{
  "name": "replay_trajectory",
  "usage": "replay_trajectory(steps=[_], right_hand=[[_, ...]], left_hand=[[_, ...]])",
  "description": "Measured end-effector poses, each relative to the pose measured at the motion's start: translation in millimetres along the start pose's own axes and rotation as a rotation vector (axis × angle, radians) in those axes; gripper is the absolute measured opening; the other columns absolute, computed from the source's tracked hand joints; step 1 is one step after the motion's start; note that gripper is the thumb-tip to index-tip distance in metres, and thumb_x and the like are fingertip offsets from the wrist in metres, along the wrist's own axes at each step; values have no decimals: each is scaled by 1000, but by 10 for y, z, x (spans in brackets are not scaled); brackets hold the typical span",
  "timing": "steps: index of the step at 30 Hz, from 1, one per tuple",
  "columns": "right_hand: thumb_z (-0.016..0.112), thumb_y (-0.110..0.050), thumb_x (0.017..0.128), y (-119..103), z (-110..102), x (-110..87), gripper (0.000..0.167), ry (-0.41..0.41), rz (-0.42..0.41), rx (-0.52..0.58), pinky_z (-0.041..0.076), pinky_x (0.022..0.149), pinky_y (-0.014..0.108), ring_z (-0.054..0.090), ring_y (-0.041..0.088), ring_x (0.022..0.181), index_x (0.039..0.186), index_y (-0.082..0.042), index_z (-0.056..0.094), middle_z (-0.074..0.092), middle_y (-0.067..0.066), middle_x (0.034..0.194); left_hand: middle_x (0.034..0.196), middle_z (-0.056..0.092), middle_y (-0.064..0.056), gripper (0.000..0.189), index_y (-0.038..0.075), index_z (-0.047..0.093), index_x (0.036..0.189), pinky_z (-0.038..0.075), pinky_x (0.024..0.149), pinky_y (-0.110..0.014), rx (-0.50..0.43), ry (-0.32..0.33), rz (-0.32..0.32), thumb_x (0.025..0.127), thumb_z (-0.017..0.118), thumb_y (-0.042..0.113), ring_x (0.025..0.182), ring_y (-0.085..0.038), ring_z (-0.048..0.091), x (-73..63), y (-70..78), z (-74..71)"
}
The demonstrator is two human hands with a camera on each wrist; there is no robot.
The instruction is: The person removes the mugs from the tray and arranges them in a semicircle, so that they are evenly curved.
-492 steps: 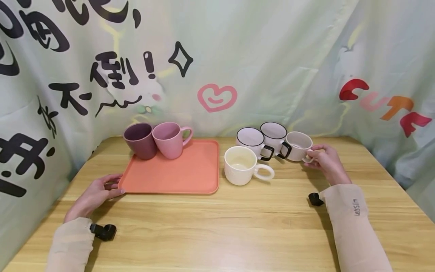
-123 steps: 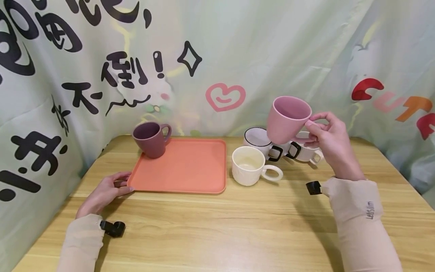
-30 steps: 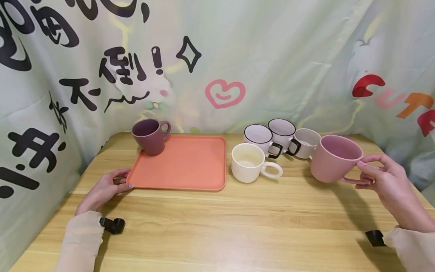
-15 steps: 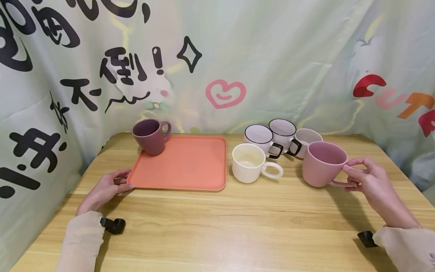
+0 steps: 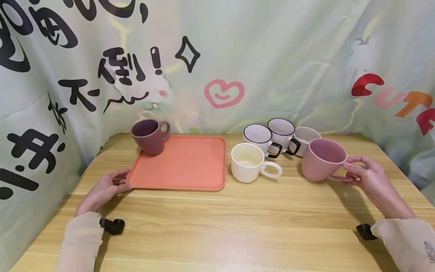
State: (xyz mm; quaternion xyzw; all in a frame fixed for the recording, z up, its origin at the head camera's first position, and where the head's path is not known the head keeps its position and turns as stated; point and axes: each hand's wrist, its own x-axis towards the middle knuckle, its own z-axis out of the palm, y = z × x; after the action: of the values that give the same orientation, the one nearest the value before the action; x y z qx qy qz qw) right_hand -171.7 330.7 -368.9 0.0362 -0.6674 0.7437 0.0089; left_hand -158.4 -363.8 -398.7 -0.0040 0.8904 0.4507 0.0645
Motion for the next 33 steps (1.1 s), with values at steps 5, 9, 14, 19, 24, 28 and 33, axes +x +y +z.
replay_trajectory(steps=[5,9,14,19,24,28,33], right_hand=[[50,2,104,2,-68,65,21,-22,-1,28,56,65,26,57,14,65,97,-12,64,56,4,68],[50,2,104,1,-117,107,22,-42,5,25,55,65,26,59,14,66,97,-13,64,56,3,68],[49,1,105,-14,-161,127,23,-61,20,-8,56,66,26,61,15,67,98,-14,65,56,4,69],[50,-1,105,-17,-165,142,20,-62,30,-34,55,67,26,63,16,67,100,-14,64,61,5,72],[52,-2,105,-14,-160,145,17,-63,23,-39,57,68,27,63,17,67,101,-14,64,61,6,74],[50,-2,105,-9,-167,150,18,-72,18,-21,58,67,29,64,18,67,100,-13,64,62,6,77],[46,-6,108,-91,-214,158,25,-86,46,-86,58,66,28,64,11,77,99,-17,67,64,0,85]], left_hand=[[136,50,-37,65,-17,35,147,51,76,-18,3,3,17,96,69,6,114,-36,58,2,1,4],[135,50,-37,65,-17,36,146,51,76,-19,9,7,25,96,69,6,109,-27,60,0,4,8],[136,50,-37,66,-17,35,147,51,76,-19,8,6,20,96,70,7,114,-37,58,9,-4,10],[137,50,-38,65,-17,35,147,51,76,-19,2,5,9,96,69,6,115,-40,57,5,-8,9],[136,50,-37,65,-17,36,146,51,76,-19,8,7,8,96,70,7,113,-38,58,-3,-6,8],[135,51,-37,65,-17,36,146,51,75,-19,11,13,13,96,70,6,113,-37,58,-3,2,14],[136,50,-38,65,-18,36,146,50,76,-18,11,15,13,96,70,6,114,-38,58,1,14,6]])
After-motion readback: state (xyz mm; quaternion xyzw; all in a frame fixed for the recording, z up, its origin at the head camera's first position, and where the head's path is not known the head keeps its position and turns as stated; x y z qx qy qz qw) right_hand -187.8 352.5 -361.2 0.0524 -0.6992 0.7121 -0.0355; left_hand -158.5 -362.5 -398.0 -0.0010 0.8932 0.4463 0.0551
